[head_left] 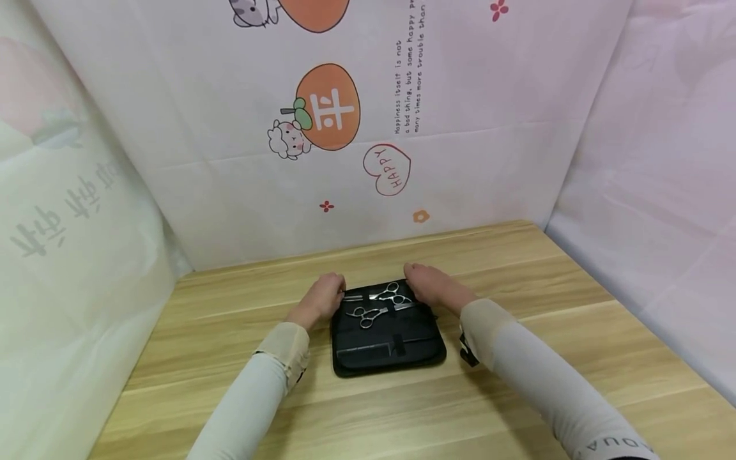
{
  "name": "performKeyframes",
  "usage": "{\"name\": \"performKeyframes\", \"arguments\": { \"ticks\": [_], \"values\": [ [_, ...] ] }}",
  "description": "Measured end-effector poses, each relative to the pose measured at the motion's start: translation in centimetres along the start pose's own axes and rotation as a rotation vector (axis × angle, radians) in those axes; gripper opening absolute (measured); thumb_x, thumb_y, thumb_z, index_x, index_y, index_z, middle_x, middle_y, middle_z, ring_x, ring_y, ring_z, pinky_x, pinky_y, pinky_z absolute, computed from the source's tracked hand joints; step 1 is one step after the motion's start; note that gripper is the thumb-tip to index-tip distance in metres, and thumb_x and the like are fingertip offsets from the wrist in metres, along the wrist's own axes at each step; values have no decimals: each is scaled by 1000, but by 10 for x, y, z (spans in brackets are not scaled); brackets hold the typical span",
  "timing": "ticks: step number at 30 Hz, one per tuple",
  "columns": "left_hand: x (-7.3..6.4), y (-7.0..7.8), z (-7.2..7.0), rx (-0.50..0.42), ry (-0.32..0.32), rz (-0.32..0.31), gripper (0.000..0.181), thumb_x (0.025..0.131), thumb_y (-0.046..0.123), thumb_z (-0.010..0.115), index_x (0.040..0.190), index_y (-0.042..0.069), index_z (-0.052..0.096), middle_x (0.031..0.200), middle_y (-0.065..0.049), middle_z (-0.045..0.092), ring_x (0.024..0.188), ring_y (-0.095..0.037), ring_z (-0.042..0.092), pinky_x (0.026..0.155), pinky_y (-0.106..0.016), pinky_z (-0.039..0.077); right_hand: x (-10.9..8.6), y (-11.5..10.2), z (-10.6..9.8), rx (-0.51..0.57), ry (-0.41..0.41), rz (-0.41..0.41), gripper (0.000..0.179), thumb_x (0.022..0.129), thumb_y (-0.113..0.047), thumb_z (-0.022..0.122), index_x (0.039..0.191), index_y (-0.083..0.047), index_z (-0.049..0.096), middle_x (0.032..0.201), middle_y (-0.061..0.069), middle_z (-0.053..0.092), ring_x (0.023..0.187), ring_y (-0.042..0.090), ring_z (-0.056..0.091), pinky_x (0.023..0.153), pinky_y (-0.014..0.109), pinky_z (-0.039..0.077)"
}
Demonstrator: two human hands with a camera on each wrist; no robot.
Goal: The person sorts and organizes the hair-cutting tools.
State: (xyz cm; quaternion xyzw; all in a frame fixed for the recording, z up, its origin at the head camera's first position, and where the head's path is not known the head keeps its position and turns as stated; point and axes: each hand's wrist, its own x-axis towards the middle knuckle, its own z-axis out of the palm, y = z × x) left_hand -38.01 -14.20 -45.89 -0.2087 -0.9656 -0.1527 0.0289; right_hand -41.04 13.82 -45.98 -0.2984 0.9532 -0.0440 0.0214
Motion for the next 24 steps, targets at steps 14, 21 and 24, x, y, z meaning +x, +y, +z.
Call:
{"name": "performKeyframes", "arguments": {
  "ticks": [14,21,24],
  "values": [
    [-6,3,-10,-47,72,19,5,99,0,59,104,0,59,101,-16,61,99,-33,63,90,-46,52,-11,-3,-16,63,123,-35,6,107,-11,49,106,-5,51,99,9,50,71,20,52,64,35,48],
    [-8,4,-17,-65,115,60,2,97,-1,58,99,-1,59,91,-14,65,92,-33,66,85,-46,54,-14,-6,-23,52,144,-22,6,107,-13,51,103,-8,52,89,4,53,74,19,52,65,36,49],
    [-10,6,-20,-72,132,71,5,96,-3,60,99,1,60,91,-14,66,92,-33,66,85,-46,54,-15,-8,-25,58,154,-18,7,107,-13,52,101,-9,52,85,3,53,73,20,53,65,37,49]
  ]
}}
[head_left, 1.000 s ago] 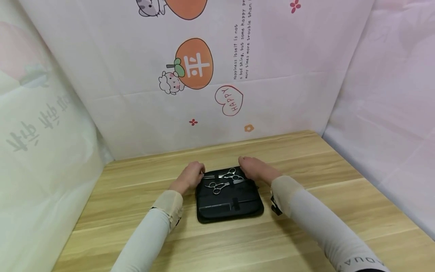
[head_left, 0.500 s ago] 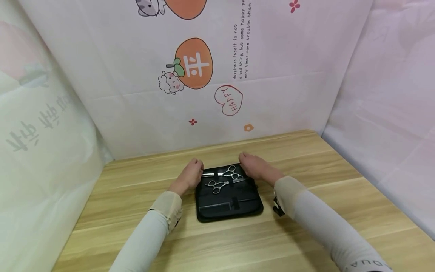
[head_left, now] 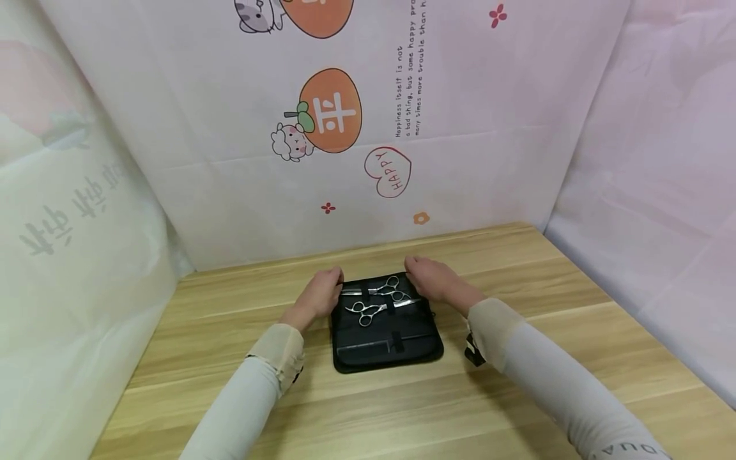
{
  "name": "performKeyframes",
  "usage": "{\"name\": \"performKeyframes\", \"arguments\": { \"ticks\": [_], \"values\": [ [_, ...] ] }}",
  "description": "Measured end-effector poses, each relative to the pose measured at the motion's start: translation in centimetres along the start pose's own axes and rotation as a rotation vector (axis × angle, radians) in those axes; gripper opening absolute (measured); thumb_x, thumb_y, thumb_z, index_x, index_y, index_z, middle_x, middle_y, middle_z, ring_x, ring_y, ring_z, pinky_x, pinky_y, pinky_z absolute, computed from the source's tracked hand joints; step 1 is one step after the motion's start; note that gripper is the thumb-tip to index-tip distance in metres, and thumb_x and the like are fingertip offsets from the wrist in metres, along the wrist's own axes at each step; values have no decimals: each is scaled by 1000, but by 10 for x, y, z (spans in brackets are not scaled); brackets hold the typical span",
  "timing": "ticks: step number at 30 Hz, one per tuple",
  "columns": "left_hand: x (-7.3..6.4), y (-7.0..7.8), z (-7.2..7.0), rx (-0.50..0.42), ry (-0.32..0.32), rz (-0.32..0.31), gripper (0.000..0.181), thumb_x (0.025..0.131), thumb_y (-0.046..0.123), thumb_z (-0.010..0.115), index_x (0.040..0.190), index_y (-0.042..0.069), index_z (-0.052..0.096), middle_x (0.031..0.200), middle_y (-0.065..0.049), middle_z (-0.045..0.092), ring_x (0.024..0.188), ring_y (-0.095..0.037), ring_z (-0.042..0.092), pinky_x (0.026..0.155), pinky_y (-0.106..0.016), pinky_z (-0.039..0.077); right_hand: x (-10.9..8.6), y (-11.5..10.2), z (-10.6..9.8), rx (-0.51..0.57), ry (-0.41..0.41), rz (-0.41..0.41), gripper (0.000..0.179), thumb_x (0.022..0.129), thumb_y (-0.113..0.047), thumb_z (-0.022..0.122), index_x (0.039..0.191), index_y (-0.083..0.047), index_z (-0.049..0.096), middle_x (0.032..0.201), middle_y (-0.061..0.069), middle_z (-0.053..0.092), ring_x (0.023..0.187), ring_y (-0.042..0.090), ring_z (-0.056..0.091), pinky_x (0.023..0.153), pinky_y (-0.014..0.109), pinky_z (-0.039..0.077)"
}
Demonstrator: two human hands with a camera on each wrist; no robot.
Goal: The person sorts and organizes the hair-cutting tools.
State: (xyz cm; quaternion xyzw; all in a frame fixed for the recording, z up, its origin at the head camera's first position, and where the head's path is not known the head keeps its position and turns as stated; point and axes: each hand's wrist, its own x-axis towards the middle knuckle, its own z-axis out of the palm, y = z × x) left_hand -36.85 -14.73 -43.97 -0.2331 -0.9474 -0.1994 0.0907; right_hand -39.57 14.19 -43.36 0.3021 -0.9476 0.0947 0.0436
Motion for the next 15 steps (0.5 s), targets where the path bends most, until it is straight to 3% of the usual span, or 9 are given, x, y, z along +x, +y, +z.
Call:
{"name": "performKeyframes", "arguments": {
  "ticks": [15],
  "values": [
    [-8,11,-15,-19,17,-18,6,100,1,59,104,1,63,98,-12,65,94,-27,63,86,-44,53,-11,-6,-11,48,79,-14,5,105,-11,55,103,-6,54,89,4,54,76,20,53,69,38,49]
  ]
}}
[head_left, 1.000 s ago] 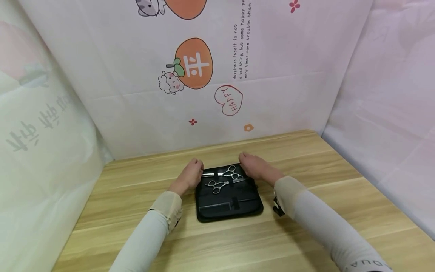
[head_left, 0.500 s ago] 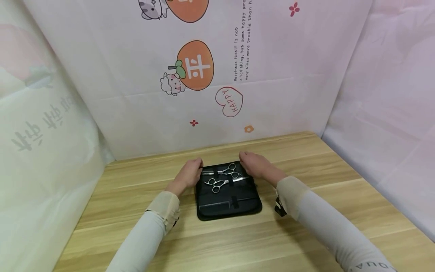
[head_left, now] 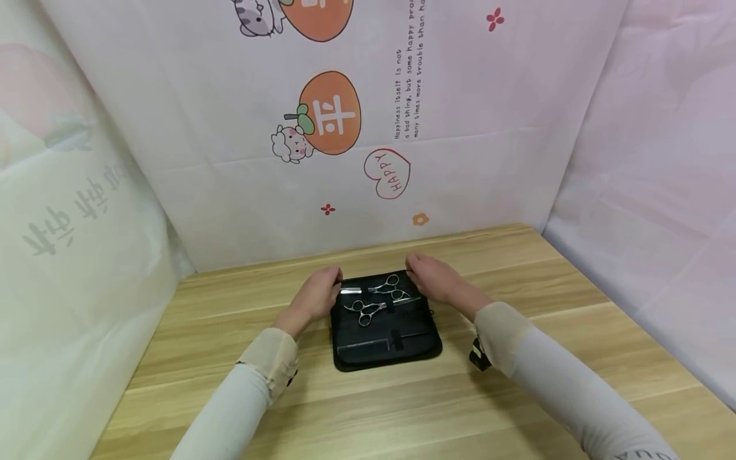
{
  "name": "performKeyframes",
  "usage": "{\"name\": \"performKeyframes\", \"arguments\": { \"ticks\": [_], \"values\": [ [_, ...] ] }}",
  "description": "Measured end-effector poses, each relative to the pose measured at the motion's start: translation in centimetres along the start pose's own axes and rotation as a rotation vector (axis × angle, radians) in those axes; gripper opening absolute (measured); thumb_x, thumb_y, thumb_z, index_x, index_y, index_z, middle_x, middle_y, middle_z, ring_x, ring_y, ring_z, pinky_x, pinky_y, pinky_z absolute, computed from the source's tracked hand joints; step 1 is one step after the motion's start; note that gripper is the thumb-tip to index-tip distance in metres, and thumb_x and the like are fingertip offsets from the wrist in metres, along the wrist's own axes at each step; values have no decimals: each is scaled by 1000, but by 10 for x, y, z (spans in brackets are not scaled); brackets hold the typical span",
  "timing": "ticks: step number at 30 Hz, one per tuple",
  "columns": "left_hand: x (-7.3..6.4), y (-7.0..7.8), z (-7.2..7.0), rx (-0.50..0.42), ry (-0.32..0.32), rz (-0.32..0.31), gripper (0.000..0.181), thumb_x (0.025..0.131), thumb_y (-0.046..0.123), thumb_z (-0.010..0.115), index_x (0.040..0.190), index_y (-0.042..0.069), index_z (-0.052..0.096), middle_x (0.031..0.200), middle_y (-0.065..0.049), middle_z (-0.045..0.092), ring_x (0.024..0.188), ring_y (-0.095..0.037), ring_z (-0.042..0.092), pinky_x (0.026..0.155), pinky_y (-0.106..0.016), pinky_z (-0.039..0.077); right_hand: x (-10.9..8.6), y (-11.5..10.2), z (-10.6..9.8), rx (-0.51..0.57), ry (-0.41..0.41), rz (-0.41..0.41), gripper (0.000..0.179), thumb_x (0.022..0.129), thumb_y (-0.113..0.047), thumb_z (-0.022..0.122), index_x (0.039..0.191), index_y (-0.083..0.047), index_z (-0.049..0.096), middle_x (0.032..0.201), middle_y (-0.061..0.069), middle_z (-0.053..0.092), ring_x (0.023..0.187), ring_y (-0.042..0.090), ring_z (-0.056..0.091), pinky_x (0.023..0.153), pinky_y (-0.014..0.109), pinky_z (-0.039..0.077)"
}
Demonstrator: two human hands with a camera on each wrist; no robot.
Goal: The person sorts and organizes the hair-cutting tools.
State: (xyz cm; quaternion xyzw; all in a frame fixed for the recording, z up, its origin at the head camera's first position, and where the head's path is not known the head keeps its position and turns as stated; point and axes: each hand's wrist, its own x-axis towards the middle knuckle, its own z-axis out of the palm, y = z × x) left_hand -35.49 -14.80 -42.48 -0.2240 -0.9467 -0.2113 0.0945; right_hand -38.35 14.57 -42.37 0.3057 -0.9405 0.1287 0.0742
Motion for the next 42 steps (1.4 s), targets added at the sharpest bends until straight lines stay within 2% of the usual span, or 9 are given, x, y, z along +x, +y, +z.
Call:
{"name": "performKeyframes", "arguments": {
  "ticks": [6,11,17,24,28,37,42],
  "values": [
    [-6,4,-4,-12,17,23,6,100,1,59,105,2,62,99,-11,63,95,-27,62,88,-44,52,-8,-3,-1,-11,55,-18,4,105,-9,55,106,-5,56,94,5,57,78,21,56,71,39,51],
    [-11,8,-5,-18,41,36,6,100,1,60,105,3,62,100,-10,63,95,-26,61,88,-44,52,-15,-6,-2,1,82,-21,4,106,-10,53,107,-6,55,95,4,55,75,18,53,68,35,49],
    [-16,14,-8,-34,46,33,8,100,1,60,107,3,63,103,-9,63,96,-25,62,87,-44,53,-23,-10,-4,20,101,-3,4,104,-10,58,105,-6,57,96,3,55,75,16,52,67,34,47],
    [-22,19,-10,-10,44,20,10,100,4,61,109,4,63,107,-8,64,99,-25,64,86,-45,54,-30,-13,-6,25,129,-9,4,101,-9,63,103,-7,61,98,5,56,79,17,56,70,36,50],
    [-28,23,-12,-13,40,26,10,99,4,63,109,6,64,108,-8,65,99,-25,64,86,-45,54,-35,-16,-8,34,121,-3,5,100,-9,65,104,-6,62,100,5,57,81,17,57,72,36,52],
    [-37,24,-13,-28,89,80,9,95,6,69,103,7,64,101,-5,64,89,-21,62,79,-42,54,-46,-19,-11,51,122,-26,6,99,-9,68,101,-9,63,100,3,57,78,14,56,69,33,51],
    [-41,25,-13,-26,85,70,9,94,8,71,102,8,65,100,-4,64,88,-20,61,78,-41,53,-50,-22,-13,58,114,-43,6,98,-9,68,102,-9,63,101,2,57,76,12,56,67,31,51]
  ]
}}
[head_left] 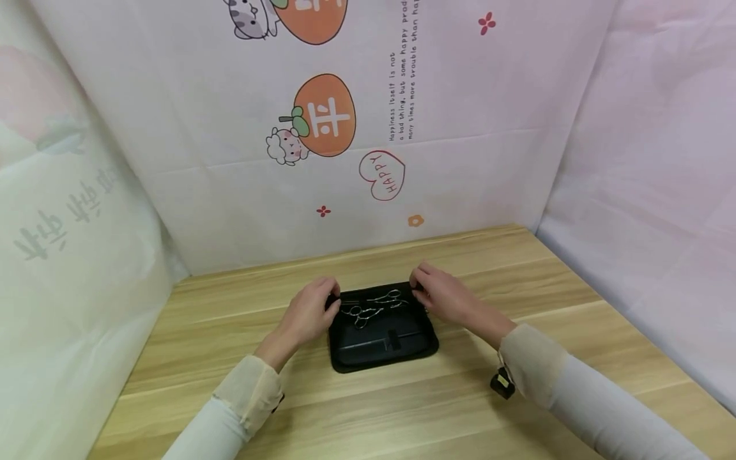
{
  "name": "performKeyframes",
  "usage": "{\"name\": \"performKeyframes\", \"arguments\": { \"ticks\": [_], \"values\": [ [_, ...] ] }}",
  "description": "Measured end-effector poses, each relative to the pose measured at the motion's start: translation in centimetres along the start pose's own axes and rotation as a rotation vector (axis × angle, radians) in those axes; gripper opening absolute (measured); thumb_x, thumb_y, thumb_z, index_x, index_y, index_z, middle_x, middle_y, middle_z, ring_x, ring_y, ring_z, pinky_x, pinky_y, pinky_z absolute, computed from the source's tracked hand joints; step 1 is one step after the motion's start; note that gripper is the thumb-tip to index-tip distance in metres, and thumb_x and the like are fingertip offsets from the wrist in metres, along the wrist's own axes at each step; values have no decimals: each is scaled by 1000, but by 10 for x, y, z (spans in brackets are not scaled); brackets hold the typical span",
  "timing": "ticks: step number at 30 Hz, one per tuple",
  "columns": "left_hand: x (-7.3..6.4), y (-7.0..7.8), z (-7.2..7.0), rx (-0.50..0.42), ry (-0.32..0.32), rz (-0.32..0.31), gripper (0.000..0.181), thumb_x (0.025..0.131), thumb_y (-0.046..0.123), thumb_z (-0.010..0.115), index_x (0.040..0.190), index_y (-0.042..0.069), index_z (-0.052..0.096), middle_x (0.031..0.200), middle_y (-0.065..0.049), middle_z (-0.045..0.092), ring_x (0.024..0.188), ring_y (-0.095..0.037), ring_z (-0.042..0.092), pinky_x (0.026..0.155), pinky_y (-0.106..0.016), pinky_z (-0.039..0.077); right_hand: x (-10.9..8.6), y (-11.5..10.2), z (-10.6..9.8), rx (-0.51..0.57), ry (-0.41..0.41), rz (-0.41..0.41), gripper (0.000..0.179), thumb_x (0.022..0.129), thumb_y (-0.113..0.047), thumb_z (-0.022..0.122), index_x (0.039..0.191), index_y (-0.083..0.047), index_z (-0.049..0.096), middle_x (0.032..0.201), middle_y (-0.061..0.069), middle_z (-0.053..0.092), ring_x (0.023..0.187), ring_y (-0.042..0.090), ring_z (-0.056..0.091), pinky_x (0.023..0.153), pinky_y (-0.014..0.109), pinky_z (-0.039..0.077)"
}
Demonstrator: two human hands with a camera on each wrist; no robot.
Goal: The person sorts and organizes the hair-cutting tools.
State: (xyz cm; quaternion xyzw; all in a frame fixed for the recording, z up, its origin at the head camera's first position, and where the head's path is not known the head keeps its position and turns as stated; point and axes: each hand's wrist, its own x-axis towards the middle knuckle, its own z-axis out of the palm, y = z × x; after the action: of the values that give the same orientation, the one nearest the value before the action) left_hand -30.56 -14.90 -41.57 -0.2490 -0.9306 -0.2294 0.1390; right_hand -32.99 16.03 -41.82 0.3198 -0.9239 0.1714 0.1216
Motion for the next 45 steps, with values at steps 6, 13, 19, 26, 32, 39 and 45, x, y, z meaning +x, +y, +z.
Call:
{"name": "performKeyframes", "arguments": {
  "ticks": [6,13,19,26,32,39,45],
  "values": [
    [-6,3,-1,-20,-4,14,13,92,11,75,102,8,66,98,-4,64,84,-21,60,76,-40,52,-5,-3,-2,-10,-5,-15,7,98,-10,69,103,-8,65,103,3,58,78,11,57,67,30,52],
    [-11,5,-2,-43,0,10,9,99,19,71,99,10,70,96,0,65,78,-16,58,72,-37,50,-12,-5,-1,-10,-9,-3,7,99,-11,67,105,-8,67,106,2,59,79,10,56,68,30,51],
    [-12,5,0,-59,3,-3,8,99,16,70,93,13,73,98,4,67,75,-11,57,69,-31,50,-17,-8,-1,8,1,-2,5,99,-9,67,104,-8,68,106,2,59,79,11,57,67,30,51],
    [-13,5,1,-47,7,1,9,96,17,74,94,17,66,94,5,64,67,-8,50,64,-28,47,-20,-7,0,-2,21,-9,6,97,-10,71,99,-12,66,105,0,59,79,10,57,67,29,51],
    [-15,7,0,-46,-1,24,17,97,15,73,113,11,69,102,-1,69,80,-15,59,74,-36,52,-23,-7,0,6,23,-21,12,95,-11,74,98,-15,63,101,-2,57,76,7,55,64,26,50],
    [-20,9,0,-32,-22,56,13,98,15,72,108,9,77,103,-1,69,87,-15,64,76,-35,55,-26,-8,-1,-9,25,-28,26,96,-11,72,121,-9,64,107,3,62,78,8,58,67,27,52],
    [-24,8,1,-59,-34,93,11,97,12,73,104,9,79,101,2,68,83,-10,63,71,-27,55,-31,-9,-2,-5,38,-60,16,96,-8,71,113,-8,72,105,1,63,81,10,60,69,27,53]
  ]
}}
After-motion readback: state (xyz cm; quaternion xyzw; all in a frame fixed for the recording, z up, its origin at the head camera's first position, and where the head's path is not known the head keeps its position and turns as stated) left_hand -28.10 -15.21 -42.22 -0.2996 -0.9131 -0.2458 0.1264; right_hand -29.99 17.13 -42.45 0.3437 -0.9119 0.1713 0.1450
